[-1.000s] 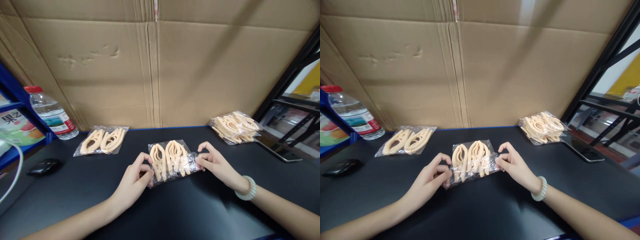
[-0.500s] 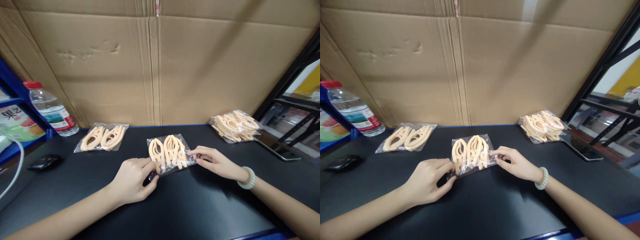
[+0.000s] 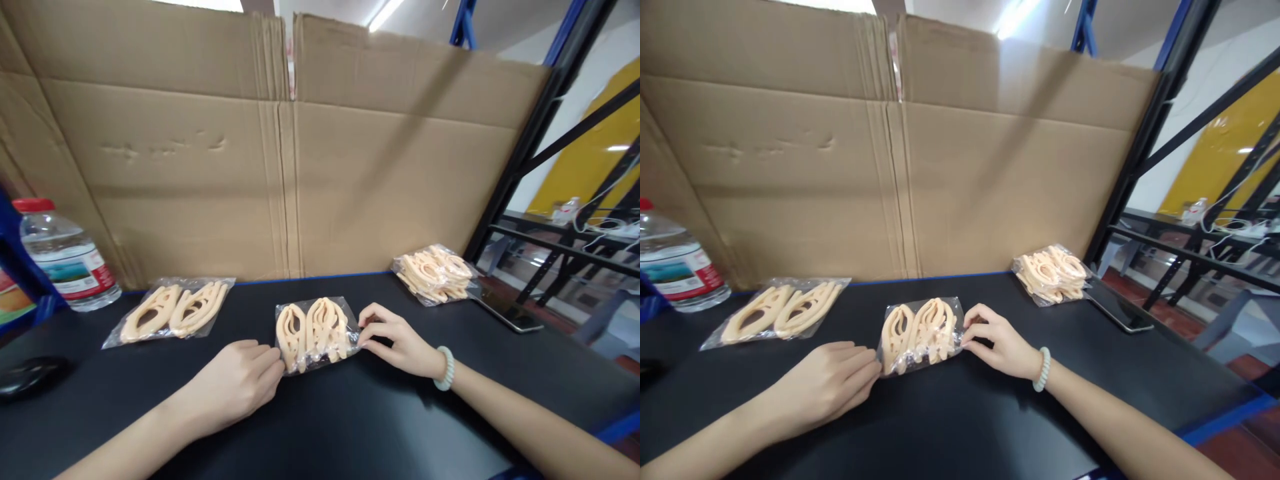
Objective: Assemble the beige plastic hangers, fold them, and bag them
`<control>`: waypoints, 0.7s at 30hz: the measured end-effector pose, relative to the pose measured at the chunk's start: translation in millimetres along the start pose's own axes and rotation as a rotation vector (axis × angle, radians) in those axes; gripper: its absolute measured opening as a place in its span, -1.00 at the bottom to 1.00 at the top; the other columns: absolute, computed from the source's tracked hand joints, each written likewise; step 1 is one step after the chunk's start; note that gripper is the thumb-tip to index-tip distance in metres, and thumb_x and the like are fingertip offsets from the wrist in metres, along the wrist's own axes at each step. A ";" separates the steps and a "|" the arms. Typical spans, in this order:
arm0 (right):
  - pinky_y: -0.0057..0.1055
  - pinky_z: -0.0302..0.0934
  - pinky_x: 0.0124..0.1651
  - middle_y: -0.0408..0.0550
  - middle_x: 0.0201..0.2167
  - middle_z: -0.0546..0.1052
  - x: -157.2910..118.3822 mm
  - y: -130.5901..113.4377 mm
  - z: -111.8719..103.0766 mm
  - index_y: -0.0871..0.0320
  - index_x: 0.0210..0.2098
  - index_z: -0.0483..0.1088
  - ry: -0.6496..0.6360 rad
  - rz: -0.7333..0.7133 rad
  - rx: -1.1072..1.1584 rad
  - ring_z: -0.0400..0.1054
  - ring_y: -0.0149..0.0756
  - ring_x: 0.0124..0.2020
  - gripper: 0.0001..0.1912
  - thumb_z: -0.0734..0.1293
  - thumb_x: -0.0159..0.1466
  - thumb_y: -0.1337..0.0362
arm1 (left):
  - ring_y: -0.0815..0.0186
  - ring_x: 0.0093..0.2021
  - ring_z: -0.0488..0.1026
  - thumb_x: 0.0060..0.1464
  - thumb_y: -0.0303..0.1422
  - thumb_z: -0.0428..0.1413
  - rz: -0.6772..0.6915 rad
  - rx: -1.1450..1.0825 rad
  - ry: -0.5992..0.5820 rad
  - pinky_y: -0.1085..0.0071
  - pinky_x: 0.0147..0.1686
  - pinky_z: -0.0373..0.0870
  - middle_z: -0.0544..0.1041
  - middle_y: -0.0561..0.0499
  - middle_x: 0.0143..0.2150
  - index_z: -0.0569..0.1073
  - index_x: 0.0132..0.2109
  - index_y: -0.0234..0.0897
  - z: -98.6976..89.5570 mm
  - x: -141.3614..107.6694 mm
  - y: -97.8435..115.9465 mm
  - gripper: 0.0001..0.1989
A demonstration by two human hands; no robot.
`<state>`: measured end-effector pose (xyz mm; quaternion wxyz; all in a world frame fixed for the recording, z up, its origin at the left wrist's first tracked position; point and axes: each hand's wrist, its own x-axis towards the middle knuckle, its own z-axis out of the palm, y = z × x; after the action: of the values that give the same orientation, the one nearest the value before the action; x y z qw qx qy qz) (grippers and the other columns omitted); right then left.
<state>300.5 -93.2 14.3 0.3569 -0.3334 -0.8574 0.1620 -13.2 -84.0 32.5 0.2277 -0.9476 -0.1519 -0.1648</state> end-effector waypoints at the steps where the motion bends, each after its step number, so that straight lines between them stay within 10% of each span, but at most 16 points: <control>1: -0.33 0.24 -0.04 0.00 -0.19 0.35 0.7 -3.2 -2.0 0.14 -0.33 0.42 0.053 0.024 0.017 0.31 -0.31 -0.17 -0.85 0.24 0.33 0.30 | 0.34 -0.60 0.25 0.21 -0.54 -0.12 -0.046 -0.018 0.048 0.37 -0.56 0.14 0.34 0.07 -0.56 0.34 -0.45 -0.25 -1.1 2.0 0.2 -0.71; 6: -0.30 0.22 0.01 0.00 -0.14 0.45 5.6 -24.5 -19.0 0.11 -0.29 0.34 0.336 0.154 0.197 0.34 -0.25 -0.07 -0.78 0.14 0.39 0.19 | 0.42 -0.58 0.24 0.17 -0.50 -0.10 -0.370 -0.286 0.202 0.50 -0.54 0.15 0.29 0.13 -0.55 0.29 -0.44 -0.24 -19.0 28.6 2.4 -0.77; 13: -0.41 0.17 -0.40 -0.19 -0.56 0.30 1.2 -32.1 -54.6 0.08 -0.45 0.20 0.657 0.263 0.109 0.23 -0.35 -0.51 -0.68 0.11 0.39 0.09 | 0.42 -0.55 0.15 0.15 -0.26 -0.07 -0.735 -0.964 0.242 0.51 -0.56 0.10 0.19 0.15 -0.60 0.19 -0.55 -0.25 -15.4 100.3 12.1 -0.68; 17: -0.42 0.12 -0.46 -0.23 -0.63 0.23 -7.6 -13.3 -96.9 0.08 -0.48 0.16 0.697 0.340 -0.123 0.16 -0.38 -0.58 -0.67 0.11 0.37 0.09 | 0.48 -0.66 0.05 0.15 -0.31 -0.04 -0.803 -1.242 0.216 0.52 -0.64 -0.01 0.12 0.20 -0.67 0.19 -0.58 -0.26 7.3 152.8 13.3 -0.66; 21: -0.43 0.19 -0.43 -0.19 -0.58 0.34 3.8 21.3 -161.9 0.17 -0.33 0.30 0.681 0.540 -0.296 0.24 -0.39 -0.55 -0.74 0.11 0.38 0.19 | 0.46 -0.57 0.30 0.28 -0.33 -0.03 -0.845 -1.246 0.179 0.49 -0.52 0.30 0.36 0.12 -0.52 0.39 -0.38 -0.37 27.2 227.0 -5.7 -0.71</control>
<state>424.8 -68.8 117.4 0.5121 -0.6265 -0.5875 0.0062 195.5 -17.7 98.5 -0.4210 -0.7452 -0.3615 -0.3698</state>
